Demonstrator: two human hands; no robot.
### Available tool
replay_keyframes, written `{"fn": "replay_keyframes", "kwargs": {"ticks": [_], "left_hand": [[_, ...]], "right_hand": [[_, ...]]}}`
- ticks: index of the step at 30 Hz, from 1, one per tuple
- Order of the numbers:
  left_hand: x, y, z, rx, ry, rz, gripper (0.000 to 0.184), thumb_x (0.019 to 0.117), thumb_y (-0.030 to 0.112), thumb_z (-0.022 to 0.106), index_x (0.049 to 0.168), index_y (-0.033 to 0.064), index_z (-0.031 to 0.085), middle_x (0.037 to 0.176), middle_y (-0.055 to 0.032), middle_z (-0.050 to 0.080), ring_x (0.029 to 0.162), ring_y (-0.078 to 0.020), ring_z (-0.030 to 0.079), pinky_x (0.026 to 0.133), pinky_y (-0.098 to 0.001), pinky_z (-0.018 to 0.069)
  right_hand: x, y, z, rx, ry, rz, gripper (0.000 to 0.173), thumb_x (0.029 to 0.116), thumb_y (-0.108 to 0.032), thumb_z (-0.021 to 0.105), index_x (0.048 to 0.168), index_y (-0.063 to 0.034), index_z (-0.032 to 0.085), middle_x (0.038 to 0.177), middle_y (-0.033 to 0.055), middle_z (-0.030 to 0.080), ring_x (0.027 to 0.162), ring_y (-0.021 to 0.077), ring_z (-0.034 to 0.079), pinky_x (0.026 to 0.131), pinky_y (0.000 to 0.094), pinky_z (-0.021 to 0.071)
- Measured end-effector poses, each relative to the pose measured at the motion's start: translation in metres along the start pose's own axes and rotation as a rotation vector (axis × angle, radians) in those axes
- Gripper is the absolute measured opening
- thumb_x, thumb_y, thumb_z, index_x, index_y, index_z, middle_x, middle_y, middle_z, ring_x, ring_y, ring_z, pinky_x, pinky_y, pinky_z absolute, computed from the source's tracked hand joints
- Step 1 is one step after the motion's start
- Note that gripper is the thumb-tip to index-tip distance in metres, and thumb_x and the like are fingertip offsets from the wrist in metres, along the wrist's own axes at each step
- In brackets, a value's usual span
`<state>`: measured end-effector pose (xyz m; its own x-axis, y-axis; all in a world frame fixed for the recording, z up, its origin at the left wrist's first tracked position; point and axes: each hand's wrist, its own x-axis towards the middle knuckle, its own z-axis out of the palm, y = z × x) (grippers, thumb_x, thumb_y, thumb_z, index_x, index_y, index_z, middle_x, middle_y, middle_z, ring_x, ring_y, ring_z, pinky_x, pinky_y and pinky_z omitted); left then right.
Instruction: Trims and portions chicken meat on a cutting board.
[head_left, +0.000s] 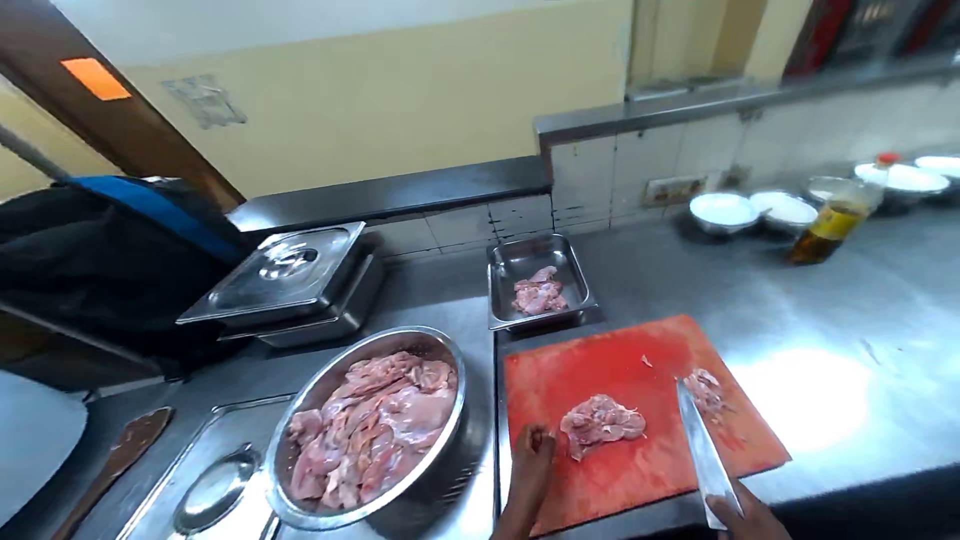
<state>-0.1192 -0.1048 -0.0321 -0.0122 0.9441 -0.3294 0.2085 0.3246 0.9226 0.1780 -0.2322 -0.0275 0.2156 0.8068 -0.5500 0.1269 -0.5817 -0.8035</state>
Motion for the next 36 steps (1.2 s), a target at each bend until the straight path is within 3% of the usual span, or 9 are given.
{"fn": "replay_keyframes", "kwargs": {"ticks": [4, 8, 12, 15, 18, 22, 25, 32, 36], "left_hand": [[0.033, 0.021, 0.018, 0.521, -0.138, 0.359, 0.037, 0.1025, 0.019, 0.057, 0.134, 0.0008, 0.063, 0.136, -0.0192, 0.062, 0.129, -0.0316, 0.058, 0.112, -0.0449, 0.0457], [0.057, 0.014, 0.030, 0.832, -0.273, 0.431, 0.029, 0.1016, 0.022, 0.058, 0.126, 0.0123, 0.072, 0.138, -0.0136, 0.062, 0.132, -0.0351, 0.054, 0.112, -0.0552, 0.0396], [0.055, 0.009, 0.024, 0.799, -0.256, 0.410, 0.031, 0.0997, 0.025, 0.061, 0.126, 0.0128, 0.072, 0.135, -0.0142, 0.063, 0.128, -0.0350, 0.056, 0.110, -0.0543, 0.0416], [0.058, 0.015, 0.025, 0.722, -0.276, 0.395, 0.040, 0.0993, 0.032, 0.060, 0.133, 0.0119, 0.067, 0.138, -0.0142, 0.062, 0.130, -0.0336, 0.056, 0.111, -0.0550, 0.0415], [0.061, 0.016, 0.029, 0.753, -0.289, 0.407, 0.031, 0.1027, 0.024, 0.057, 0.125, 0.0084, 0.071, 0.136, -0.0138, 0.064, 0.129, -0.0325, 0.057, 0.112, -0.0532, 0.0419], [0.062, 0.012, 0.028, 0.783, -0.297, 0.410, 0.027, 0.1017, 0.021, 0.058, 0.119, 0.0094, 0.075, 0.134, -0.0129, 0.065, 0.127, -0.0323, 0.058, 0.111, -0.0510, 0.0420], [0.063, 0.017, 0.025, 0.746, -0.321, 0.406, 0.030, 0.0999, 0.022, 0.061, 0.125, 0.0101, 0.072, 0.134, -0.0148, 0.064, 0.127, -0.0326, 0.058, 0.111, -0.0507, 0.0427], [0.063, 0.038, 0.036, 0.928, -0.469, 0.378, 0.027, 0.1009, 0.013, 0.055, 0.121, 0.0049, 0.072, 0.137, -0.0145, 0.062, 0.130, -0.0329, 0.056, 0.113, -0.0466, 0.0433], [0.061, 0.043, 0.039, 0.937, -0.486, 0.376, 0.029, 0.1015, 0.009, 0.053, 0.122, 0.0015, 0.071, 0.140, -0.0161, 0.061, 0.133, -0.0322, 0.055, 0.115, -0.0442, 0.0421]], "right_hand": [[0.005, -0.031, 0.032, -0.226, -0.180, -0.022, 0.041, 0.1114, -0.034, 0.040, 0.138, -0.0032, 0.049, 0.087, 0.0121, 0.065, 0.065, 0.0216, 0.067, 0.063, 0.0407, 0.0588], [0.038, -0.047, 0.050, -0.350, -0.248, 0.054, 0.041, 0.1123, -0.036, 0.038, 0.141, -0.0087, 0.049, 0.090, 0.0127, 0.065, 0.062, 0.0214, 0.065, 0.061, 0.0393, 0.0582], [0.061, -0.068, 0.025, -0.469, -0.029, 0.074, 0.041, 0.1114, -0.033, 0.040, 0.143, -0.0070, 0.048, 0.101, 0.0187, 0.067, 0.073, 0.0290, 0.069, 0.069, 0.0470, 0.0589], [0.043, -0.087, 0.037, -0.549, -0.115, 0.010, 0.043, 0.1110, -0.036, 0.041, 0.143, -0.0082, 0.049, 0.100, 0.0188, 0.066, 0.076, 0.0302, 0.068, 0.073, 0.0490, 0.0574], [0.038, -0.083, 0.063, -0.624, -0.236, 0.015, 0.045, 0.1115, -0.037, 0.039, 0.145, -0.0091, 0.048, 0.098, 0.0172, 0.067, 0.073, 0.0279, 0.069, 0.071, 0.0464, 0.0587], [0.056, -0.090, 0.060, -0.731, -0.038, -0.001, 0.042, 0.1109, -0.030, 0.041, 0.143, -0.0035, 0.048, 0.119, 0.0242, 0.066, 0.106, 0.0386, 0.068, 0.092, 0.0554, 0.0532], [0.036, -0.096, 0.064, -0.851, -0.073, -0.072, 0.041, 0.1110, -0.026, 0.040, 0.142, -0.0009, 0.049, 0.128, 0.0250, 0.063, 0.118, 0.0398, 0.064, 0.100, 0.0551, 0.0502], [-0.004, -0.077, 0.078, -1.072, -0.191, -0.030, 0.037, 0.1098, -0.016, 0.038, 0.142, 0.0005, 0.046, 0.133, 0.0268, 0.058, 0.113, 0.0435, 0.065, 0.092, 0.0553, 0.0540], [0.022, -0.091, 0.106, -1.043, -0.159, -0.049, 0.042, 0.1096, -0.015, 0.034, 0.149, -0.0001, 0.038, 0.135, 0.0279, 0.055, 0.115, 0.0430, 0.065, 0.094, 0.0538, 0.0545]]}}
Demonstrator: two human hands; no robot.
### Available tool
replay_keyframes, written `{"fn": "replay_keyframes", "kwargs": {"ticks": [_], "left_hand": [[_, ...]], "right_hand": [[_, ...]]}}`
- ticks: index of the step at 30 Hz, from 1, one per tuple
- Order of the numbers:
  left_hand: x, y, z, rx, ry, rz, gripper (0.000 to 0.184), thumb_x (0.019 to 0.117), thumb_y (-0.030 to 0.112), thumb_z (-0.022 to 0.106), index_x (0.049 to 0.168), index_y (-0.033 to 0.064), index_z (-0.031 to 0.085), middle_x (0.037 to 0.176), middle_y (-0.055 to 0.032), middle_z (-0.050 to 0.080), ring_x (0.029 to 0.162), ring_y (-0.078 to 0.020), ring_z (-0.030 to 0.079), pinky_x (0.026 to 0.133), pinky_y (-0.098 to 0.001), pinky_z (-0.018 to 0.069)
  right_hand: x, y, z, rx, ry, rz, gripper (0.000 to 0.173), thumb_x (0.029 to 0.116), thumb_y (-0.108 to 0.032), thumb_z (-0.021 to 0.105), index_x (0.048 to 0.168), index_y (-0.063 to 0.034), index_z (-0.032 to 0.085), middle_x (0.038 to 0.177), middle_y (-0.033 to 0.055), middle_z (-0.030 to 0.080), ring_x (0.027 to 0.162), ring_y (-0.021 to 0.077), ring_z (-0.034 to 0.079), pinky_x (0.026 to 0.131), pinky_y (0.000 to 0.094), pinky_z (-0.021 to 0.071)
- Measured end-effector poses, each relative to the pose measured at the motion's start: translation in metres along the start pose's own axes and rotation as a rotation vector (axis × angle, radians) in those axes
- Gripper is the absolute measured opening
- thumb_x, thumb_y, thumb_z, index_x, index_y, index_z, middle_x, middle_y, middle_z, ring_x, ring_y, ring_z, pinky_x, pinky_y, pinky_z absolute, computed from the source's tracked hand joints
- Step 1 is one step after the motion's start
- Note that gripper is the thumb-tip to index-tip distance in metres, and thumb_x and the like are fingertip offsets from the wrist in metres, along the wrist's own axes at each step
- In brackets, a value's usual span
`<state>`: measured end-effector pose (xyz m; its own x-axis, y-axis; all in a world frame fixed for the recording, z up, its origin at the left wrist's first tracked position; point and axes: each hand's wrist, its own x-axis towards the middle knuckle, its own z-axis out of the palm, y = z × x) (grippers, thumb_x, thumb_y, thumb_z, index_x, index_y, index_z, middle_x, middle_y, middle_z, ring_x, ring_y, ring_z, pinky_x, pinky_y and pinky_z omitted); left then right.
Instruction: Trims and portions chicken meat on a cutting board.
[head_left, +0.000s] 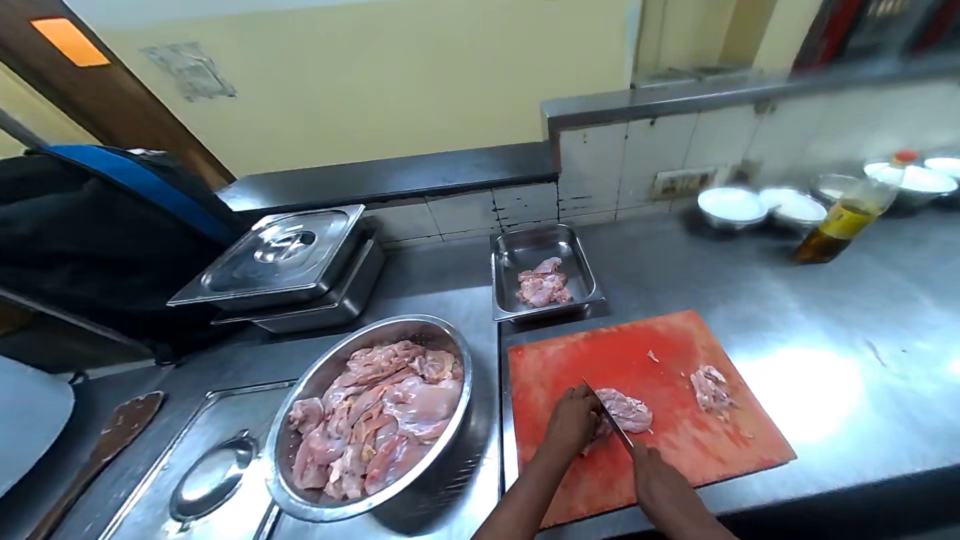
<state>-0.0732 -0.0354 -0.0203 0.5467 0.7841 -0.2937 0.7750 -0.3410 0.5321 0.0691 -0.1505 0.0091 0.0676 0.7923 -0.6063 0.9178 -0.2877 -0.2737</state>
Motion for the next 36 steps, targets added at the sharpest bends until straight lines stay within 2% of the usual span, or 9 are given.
{"fn": "replay_keyframes", "kwargs": {"ticks": [6, 10, 13, 18, 22, 25, 27, 33, 36], "left_hand": [[-0.006, -0.004, 0.003, -0.045, 0.072, 0.023, 0.032, 0.1024, 0.007, 0.050, 0.127, 0.0011, 0.069, 0.138, -0.0185, 0.062, 0.132, -0.0345, 0.056, 0.114, -0.0460, 0.0429], [-0.008, -0.006, 0.001, -0.104, 0.047, -0.149, 0.057, 0.0961, 0.013, 0.066, 0.149, 0.0028, 0.048, 0.143, -0.0259, 0.052, 0.133, -0.0400, 0.053, 0.113, -0.0491, 0.0442], [-0.006, -0.002, -0.003, -0.073, -0.022, -0.203, 0.047, 0.0981, 0.018, 0.064, 0.139, -0.0033, 0.055, 0.141, -0.0261, 0.055, 0.134, -0.0391, 0.053, 0.115, -0.0490, 0.0423], [-0.003, -0.005, -0.002, -0.064, -0.025, -0.187, 0.044, 0.0968, 0.023, 0.065, 0.133, -0.0018, 0.060, 0.136, -0.0235, 0.058, 0.132, -0.0366, 0.054, 0.113, -0.0484, 0.0430], [-0.011, -0.006, -0.002, -0.089, -0.019, -0.103, 0.043, 0.0944, 0.024, 0.068, 0.127, -0.0030, 0.060, 0.129, -0.0228, 0.061, 0.126, -0.0361, 0.057, 0.111, -0.0482, 0.0442], [-0.009, 0.003, -0.009, -0.110, -0.117, -0.100, 0.046, 0.0983, 0.016, 0.063, 0.140, 0.0020, 0.049, 0.124, -0.0224, 0.066, 0.117, -0.0375, 0.066, 0.101, -0.0559, 0.0519], [-0.003, 0.007, -0.020, -0.130, -0.131, -0.081, 0.051, 0.0992, 0.011, 0.060, 0.147, 0.0045, 0.046, 0.126, -0.0236, 0.066, 0.117, -0.0389, 0.066, 0.102, -0.0581, 0.0514], [-0.010, 0.035, -0.067, -0.070, 0.002, 0.100, 0.031, 0.1035, 0.016, 0.060, 0.131, 0.0023, 0.063, 0.116, -0.0168, 0.070, 0.109, -0.0297, 0.068, 0.101, -0.0489, 0.0525], [-0.033, 0.035, -0.047, 0.100, -0.037, 0.170, 0.047, 0.1006, 0.022, 0.066, 0.143, 0.0039, 0.056, 0.137, -0.0187, 0.063, 0.130, -0.0335, 0.059, 0.114, -0.0500, 0.0435]], "right_hand": [[0.055, -0.036, -0.023, 0.034, 0.083, -0.088, 0.042, 0.1109, -0.021, 0.031, 0.145, 0.0009, 0.041, 0.136, 0.0275, 0.055, 0.122, 0.0421, 0.061, 0.098, 0.0545, 0.0518], [0.032, 0.003, -0.010, 0.064, 0.056, -0.044, 0.043, 0.1094, -0.019, 0.039, 0.148, 0.0007, 0.040, 0.136, 0.0273, 0.057, 0.123, 0.0424, 0.061, 0.100, 0.0564, 0.0503], [0.028, 0.040, -0.018, 0.058, 0.079, 0.060, 0.050, 0.1090, -0.019, 0.040, 0.154, -0.0005, 0.033, 0.138, 0.0285, 0.056, 0.123, 0.0442, 0.061, 0.100, 0.0571, 0.0500], [0.032, 0.057, -0.033, 0.170, 0.131, 0.145, 0.046, 0.1098, -0.021, 0.041, 0.151, -0.0004, 0.037, 0.135, 0.0270, 0.058, 0.123, 0.0411, 0.061, 0.102, 0.0544, 0.0494], [0.010, 0.054, -0.011, 0.297, 0.085, 0.082, 0.044, 0.1102, -0.024, 0.042, 0.147, -0.0008, 0.042, 0.124, 0.0259, 0.063, 0.106, 0.0389, 0.069, 0.093, 0.0543, 0.0546], [0.002, 0.059, 0.002, 0.421, 0.029, 0.072, 0.039, 0.1105, -0.028, 0.043, 0.142, -0.0044, 0.046, 0.104, 0.0198, 0.067, 0.081, 0.0311, 0.072, 0.076, 0.0482, 0.0596], [-0.002, 0.061, 0.001, 0.529, 0.014, 0.092, 0.038, 0.1110, -0.030, 0.044, 0.141, -0.0057, 0.045, 0.094, 0.0159, 0.066, 0.069, 0.0255, 0.069, 0.067, 0.0428, 0.0597], [-0.006, 0.075, -0.008, 0.671, 0.026, 0.100, 0.035, 0.1111, -0.031, 0.045, 0.137, -0.0081, 0.046, 0.086, 0.0111, 0.063, 0.060, 0.0196, 0.066, 0.060, 0.0367, 0.0587], [-0.008, 0.081, -0.004, 0.706, 0.016, 0.089, 0.034, 0.1110, -0.031, 0.045, 0.135, -0.0074, 0.047, 0.085, 0.0112, 0.063, 0.059, 0.0195, 0.065, 0.059, 0.0365, 0.0586]]}}
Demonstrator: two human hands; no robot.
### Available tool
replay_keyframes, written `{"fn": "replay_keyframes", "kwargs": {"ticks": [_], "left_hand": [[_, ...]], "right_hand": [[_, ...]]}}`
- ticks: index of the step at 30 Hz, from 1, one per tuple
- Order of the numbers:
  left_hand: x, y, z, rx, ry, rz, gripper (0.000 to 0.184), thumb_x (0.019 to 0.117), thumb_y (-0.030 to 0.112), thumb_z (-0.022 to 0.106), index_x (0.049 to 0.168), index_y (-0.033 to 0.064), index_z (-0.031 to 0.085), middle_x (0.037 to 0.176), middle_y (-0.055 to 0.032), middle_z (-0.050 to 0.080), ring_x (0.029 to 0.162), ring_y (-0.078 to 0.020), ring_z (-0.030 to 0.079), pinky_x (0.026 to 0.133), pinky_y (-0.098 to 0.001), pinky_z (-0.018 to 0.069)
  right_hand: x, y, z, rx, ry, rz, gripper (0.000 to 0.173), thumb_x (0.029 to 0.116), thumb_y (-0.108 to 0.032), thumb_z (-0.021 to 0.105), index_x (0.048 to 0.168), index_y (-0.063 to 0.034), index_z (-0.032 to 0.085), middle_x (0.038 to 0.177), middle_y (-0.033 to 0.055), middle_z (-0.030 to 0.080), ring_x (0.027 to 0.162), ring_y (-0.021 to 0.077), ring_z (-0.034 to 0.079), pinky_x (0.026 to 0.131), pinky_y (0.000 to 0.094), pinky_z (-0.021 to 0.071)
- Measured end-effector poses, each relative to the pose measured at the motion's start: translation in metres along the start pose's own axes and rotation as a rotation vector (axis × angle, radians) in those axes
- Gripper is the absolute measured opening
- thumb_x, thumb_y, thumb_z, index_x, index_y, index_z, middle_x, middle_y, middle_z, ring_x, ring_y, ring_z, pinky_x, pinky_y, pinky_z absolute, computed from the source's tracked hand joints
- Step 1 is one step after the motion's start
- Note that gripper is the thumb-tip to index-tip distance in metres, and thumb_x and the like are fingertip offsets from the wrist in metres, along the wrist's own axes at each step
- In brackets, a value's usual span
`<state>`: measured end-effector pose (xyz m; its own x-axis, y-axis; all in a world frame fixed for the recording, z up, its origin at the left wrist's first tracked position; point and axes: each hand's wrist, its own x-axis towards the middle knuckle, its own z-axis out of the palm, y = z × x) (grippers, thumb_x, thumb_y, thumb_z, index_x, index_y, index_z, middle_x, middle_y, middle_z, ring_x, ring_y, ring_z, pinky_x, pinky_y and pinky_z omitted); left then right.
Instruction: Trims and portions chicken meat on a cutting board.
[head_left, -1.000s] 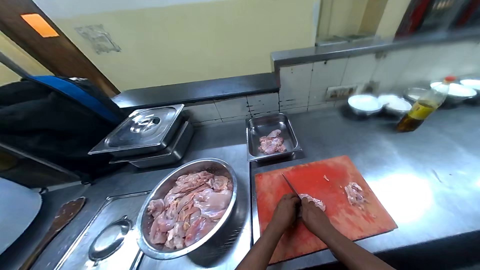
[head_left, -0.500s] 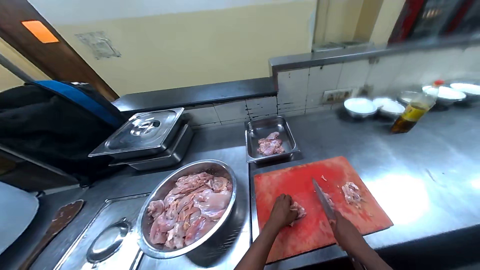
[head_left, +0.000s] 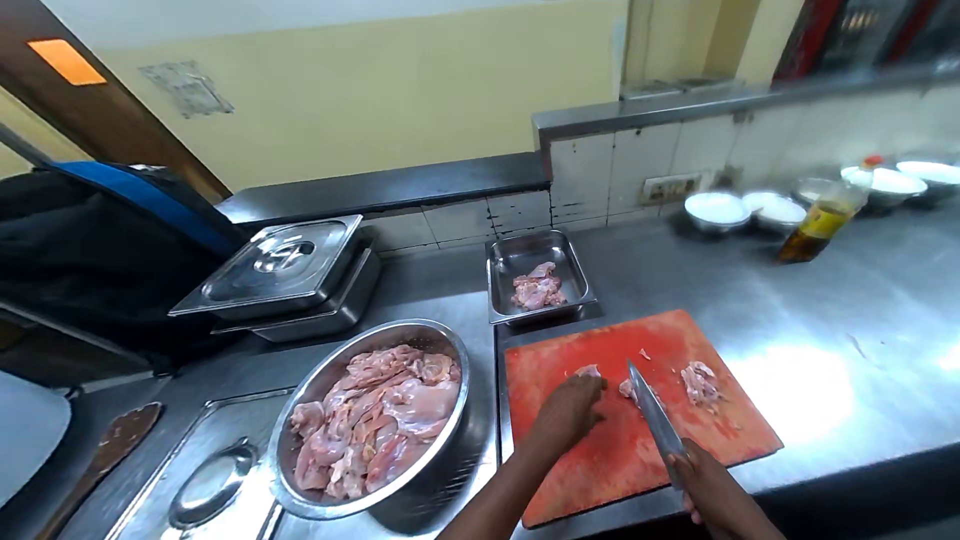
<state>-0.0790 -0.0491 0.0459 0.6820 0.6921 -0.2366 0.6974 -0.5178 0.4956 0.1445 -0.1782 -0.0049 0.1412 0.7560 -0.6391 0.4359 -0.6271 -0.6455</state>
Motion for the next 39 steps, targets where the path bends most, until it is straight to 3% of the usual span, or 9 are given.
{"fn": "replay_keyframes", "kwargs": {"ticks": [2, 6, 12, 15, 18, 22, 26, 33, 39], "left_hand": [[-0.030, 0.004, 0.038, 0.067, -0.147, 0.051, 0.057, 0.0995, 0.027, 0.068, 0.149, 0.0055, 0.051, 0.153, -0.0216, 0.050, 0.142, -0.0395, 0.047, 0.117, -0.0554, 0.0381], [-0.072, 0.009, 0.094, -0.057, -0.323, 0.300, 0.041, 0.1034, 0.023, 0.061, 0.142, 0.0081, 0.059, 0.144, -0.0175, 0.060, 0.135, -0.0361, 0.057, 0.111, -0.0558, 0.0457], [-0.021, -0.023, 0.063, -0.175, 0.245, -0.083, 0.039, 0.1004, 0.021, 0.061, 0.135, 0.0034, 0.065, 0.132, -0.0193, 0.065, 0.127, -0.0336, 0.060, 0.112, -0.0456, 0.0466], [0.014, -0.054, 0.057, -0.136, 0.223, -0.256, 0.041, 0.0979, 0.026, 0.065, 0.134, 0.0056, 0.066, 0.139, -0.0197, 0.059, 0.132, -0.0371, 0.054, 0.114, -0.0480, 0.0426], [0.036, -0.059, 0.045, -0.175, 0.122, -0.304, 0.036, 0.1066, 0.025, 0.049, 0.128, 0.0020, 0.068, 0.132, -0.0203, 0.064, 0.129, -0.0338, 0.058, 0.113, -0.0472, 0.0434], [0.049, -0.060, 0.034, -0.370, 0.036, -0.409, 0.046, 0.1103, 0.035, 0.044, 0.114, -0.0035, 0.068, 0.112, -0.0230, 0.068, 0.108, -0.0343, 0.066, 0.098, -0.0544, 0.0497], [0.048, -0.069, 0.031, -0.204, 0.118, -0.461, 0.040, 0.1073, 0.036, 0.051, 0.121, 0.0042, 0.070, 0.121, -0.0166, 0.071, 0.118, -0.0316, 0.066, 0.105, -0.0532, 0.0490], [0.049, -0.086, 0.032, -0.308, 0.448, -0.463, 0.031, 0.1077, 0.025, 0.054, 0.124, 0.0030, 0.069, 0.117, -0.0167, 0.071, 0.110, -0.0300, 0.069, 0.102, -0.0482, 0.0524], [0.044, -0.062, 0.037, -0.148, 0.093, -0.311, 0.050, 0.1012, 0.044, 0.060, 0.129, 0.0021, 0.067, 0.131, -0.0205, 0.064, 0.129, -0.0344, 0.058, 0.112, -0.0492, 0.0444]], "right_hand": [[-0.005, 0.006, 0.001, 0.022, -0.008, -0.008, 0.032, 0.1108, -0.030, 0.046, 0.133, -0.0067, 0.047, 0.082, 0.0112, 0.062, 0.059, 0.0198, 0.065, 0.059, 0.0366, 0.0584], [-0.016, 0.010, 0.004, -0.002, -0.033, -0.018, 0.033, 0.1105, -0.030, 0.046, 0.132, -0.0053, 0.047, 0.081, 0.0116, 0.064, 0.061, 0.0215, 0.066, 0.061, 0.0391, 0.0587], [-0.007, -0.011, 0.026, -0.140, -0.161, -0.035, 0.036, 0.1109, -0.036, 0.043, 0.133, -0.0069, 0.049, 0.085, 0.0119, 0.064, 0.065, 0.0225, 0.067, 0.065, 0.0411, 0.0583], [0.010, -0.016, 0.029, -0.096, -0.051, 0.015, 0.039, 0.1107, -0.033, 0.044, 0.140, -0.0070, 0.047, 0.091, 0.0143, 0.066, 0.067, 0.0240, 0.068, 0.066, 0.0418, 0.0593], [0.014, -0.016, 0.016, 0.018, 0.025, 0.001, 0.037, 0.1109, -0.030, 0.044, 0.140, -0.0073, 0.045, 0.089, 0.0128, 0.065, 0.064, 0.0214, 0.068, 0.063, 0.0392, 0.0596], [0.004, 0.000, 0.015, 0.069, -0.053, -0.041, 0.037, 0.1107, -0.030, 0.045, 0.140, -0.0074, 0.047, 0.087, 0.0122, 0.064, 0.060, 0.0201, 0.064, 0.059, 0.0380, 0.0579], [-0.003, 0.023, 0.021, 0.126, -0.106, -0.033, 0.031, 0.1107, -0.027, 0.046, 0.133, -0.0054, 0.049, 0.081, 0.0102, 0.063, 0.057, 0.0185, 0.063, 0.057, 0.0356, 0.0571], [-0.010, 0.026, 0.017, 0.217, -0.060, -0.015, 0.028, 0.1107, -0.027, 0.047, 0.131, -0.0068, 0.048, 0.081, 0.0098, 0.063, 0.057, 0.0181, 0.064, 0.056, 0.0346, 0.0578], [-0.007, 0.029, 0.022, 0.223, -0.097, -0.038, 0.027, 0.1108, -0.025, 0.046, 0.130, -0.0063, 0.049, 0.081, 0.0089, 0.062, 0.057, 0.0169, 0.063, 0.057, 0.0337, 0.0577]]}}
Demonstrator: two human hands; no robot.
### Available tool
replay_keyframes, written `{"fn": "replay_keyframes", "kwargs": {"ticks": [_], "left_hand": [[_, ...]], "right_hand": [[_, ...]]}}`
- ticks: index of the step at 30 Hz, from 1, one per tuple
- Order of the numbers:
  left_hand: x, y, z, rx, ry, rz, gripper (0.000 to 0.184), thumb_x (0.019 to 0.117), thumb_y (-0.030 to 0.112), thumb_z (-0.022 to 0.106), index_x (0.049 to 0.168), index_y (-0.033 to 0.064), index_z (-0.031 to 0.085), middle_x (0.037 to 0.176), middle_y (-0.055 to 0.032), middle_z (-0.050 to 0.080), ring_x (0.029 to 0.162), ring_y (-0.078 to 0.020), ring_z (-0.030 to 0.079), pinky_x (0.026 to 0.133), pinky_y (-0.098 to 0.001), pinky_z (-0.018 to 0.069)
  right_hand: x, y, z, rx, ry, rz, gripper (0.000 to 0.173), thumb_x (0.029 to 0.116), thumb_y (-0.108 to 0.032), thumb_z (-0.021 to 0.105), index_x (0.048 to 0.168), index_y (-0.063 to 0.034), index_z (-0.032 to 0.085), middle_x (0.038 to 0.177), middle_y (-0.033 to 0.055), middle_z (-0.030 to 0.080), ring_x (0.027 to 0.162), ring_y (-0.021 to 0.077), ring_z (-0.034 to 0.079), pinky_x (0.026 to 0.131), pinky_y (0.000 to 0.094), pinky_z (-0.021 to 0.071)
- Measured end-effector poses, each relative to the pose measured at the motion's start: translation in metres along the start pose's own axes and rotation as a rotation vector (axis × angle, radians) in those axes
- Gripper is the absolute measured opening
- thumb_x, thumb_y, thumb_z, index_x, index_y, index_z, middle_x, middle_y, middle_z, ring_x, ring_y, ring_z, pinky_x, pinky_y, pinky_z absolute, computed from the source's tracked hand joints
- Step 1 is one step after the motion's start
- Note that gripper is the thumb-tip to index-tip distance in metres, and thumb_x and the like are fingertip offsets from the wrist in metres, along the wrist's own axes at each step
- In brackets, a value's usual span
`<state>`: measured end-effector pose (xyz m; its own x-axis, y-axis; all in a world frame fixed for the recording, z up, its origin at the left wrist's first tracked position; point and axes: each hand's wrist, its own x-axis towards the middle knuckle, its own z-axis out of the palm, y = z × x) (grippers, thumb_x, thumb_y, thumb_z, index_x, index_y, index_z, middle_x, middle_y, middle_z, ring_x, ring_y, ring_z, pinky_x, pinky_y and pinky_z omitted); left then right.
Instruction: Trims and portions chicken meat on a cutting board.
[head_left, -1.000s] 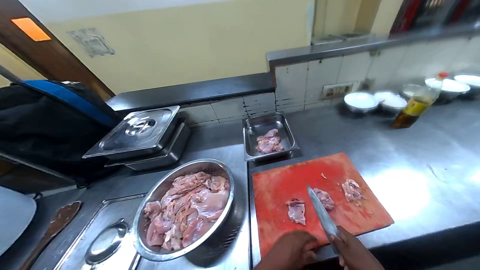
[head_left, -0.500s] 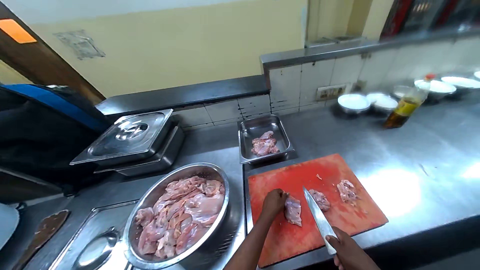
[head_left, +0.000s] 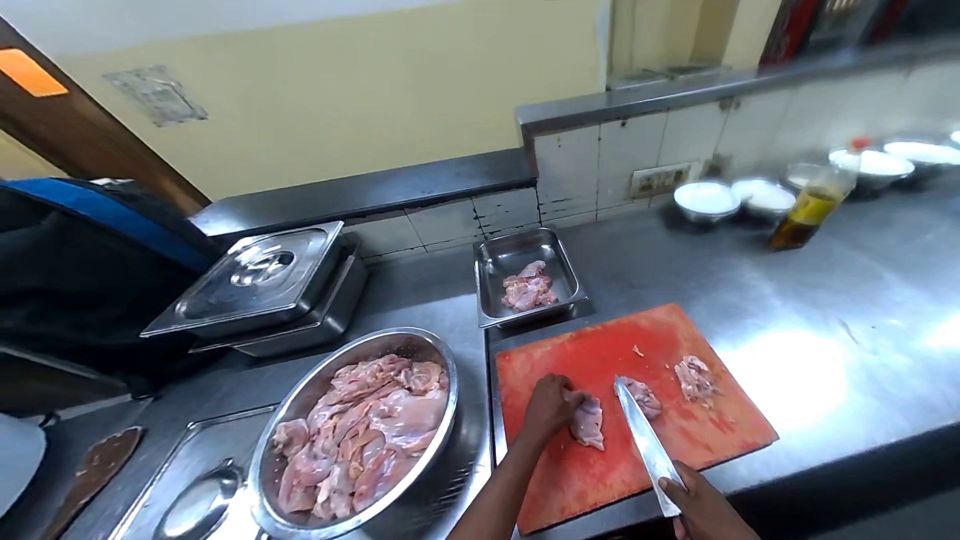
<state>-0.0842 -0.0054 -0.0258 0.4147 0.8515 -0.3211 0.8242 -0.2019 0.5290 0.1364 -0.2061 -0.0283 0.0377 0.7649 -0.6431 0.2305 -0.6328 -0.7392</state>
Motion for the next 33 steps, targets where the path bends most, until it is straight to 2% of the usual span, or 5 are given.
{"fn": "replay_keyframes", "kwargs": {"ticks": [7, 12, 22, 28, 33], "left_hand": [[-0.009, 0.041, -0.003, -0.033, -0.163, 0.096, 0.037, 0.1023, 0.030, 0.062, 0.123, 0.0004, 0.062, 0.114, -0.0207, 0.069, 0.110, -0.0352, 0.067, 0.098, -0.0548, 0.0522], [-0.038, 0.049, -0.031, -0.354, 0.073, 0.106, 0.032, 0.1014, 0.032, 0.064, 0.118, 0.0042, 0.063, 0.093, -0.0094, 0.070, 0.084, -0.0201, 0.068, 0.084, -0.0418, 0.0567], [-0.120, -0.020, 0.069, 0.010, 0.029, 0.882, 0.018, 0.1017, 0.017, 0.063, 0.105, 0.0044, 0.075, 0.132, -0.0136, 0.069, 0.134, -0.0303, 0.058, 0.118, -0.0470, 0.0399], [-0.046, 0.022, 0.024, 0.081, -0.012, 0.321, 0.045, 0.1018, 0.024, 0.060, 0.142, 0.0051, 0.058, 0.149, -0.0161, 0.055, 0.141, -0.0352, 0.048, 0.118, -0.0517, 0.0377], [0.001, 0.045, 0.015, 0.321, -0.307, 0.245, 0.051, 0.0923, 0.027, 0.074, 0.131, -0.0041, 0.062, 0.149, -0.0245, 0.047, 0.140, -0.0446, 0.042, 0.111, -0.0624, 0.0392]], "right_hand": [[-0.001, -0.003, 0.001, 0.046, 0.012, -0.013, 0.026, 0.1105, -0.026, 0.047, 0.129, -0.0070, 0.049, 0.082, 0.0086, 0.062, 0.057, 0.0167, 0.063, 0.057, 0.0335, 0.0579], [-0.006, -0.001, -0.003, 0.111, 0.054, -0.023, 0.026, 0.1094, -0.023, 0.049, 0.129, -0.0053, 0.049, 0.078, 0.0092, 0.062, 0.056, 0.0179, 0.062, 0.055, 0.0348, 0.0569], [-0.007, 0.004, -0.008, 0.060, 0.058, 0.005, 0.026, 0.1089, -0.023, 0.051, 0.128, -0.0060, 0.048, 0.079, 0.0090, 0.062, 0.056, 0.0176, 0.063, 0.056, 0.0341, 0.0576], [-0.007, -0.004, -0.003, 0.098, 0.044, -0.013, 0.027, 0.1089, -0.021, 0.051, 0.131, -0.0061, 0.048, 0.081, 0.0096, 0.062, 0.056, 0.0171, 0.062, 0.055, 0.0334, 0.0576], [-0.012, -0.005, -0.006, 0.137, 0.069, -0.036, 0.027, 0.1088, -0.021, 0.051, 0.131, -0.0065, 0.048, 0.080, 0.0092, 0.062, 0.055, 0.0170, 0.062, 0.055, 0.0330, 0.0577]]}}
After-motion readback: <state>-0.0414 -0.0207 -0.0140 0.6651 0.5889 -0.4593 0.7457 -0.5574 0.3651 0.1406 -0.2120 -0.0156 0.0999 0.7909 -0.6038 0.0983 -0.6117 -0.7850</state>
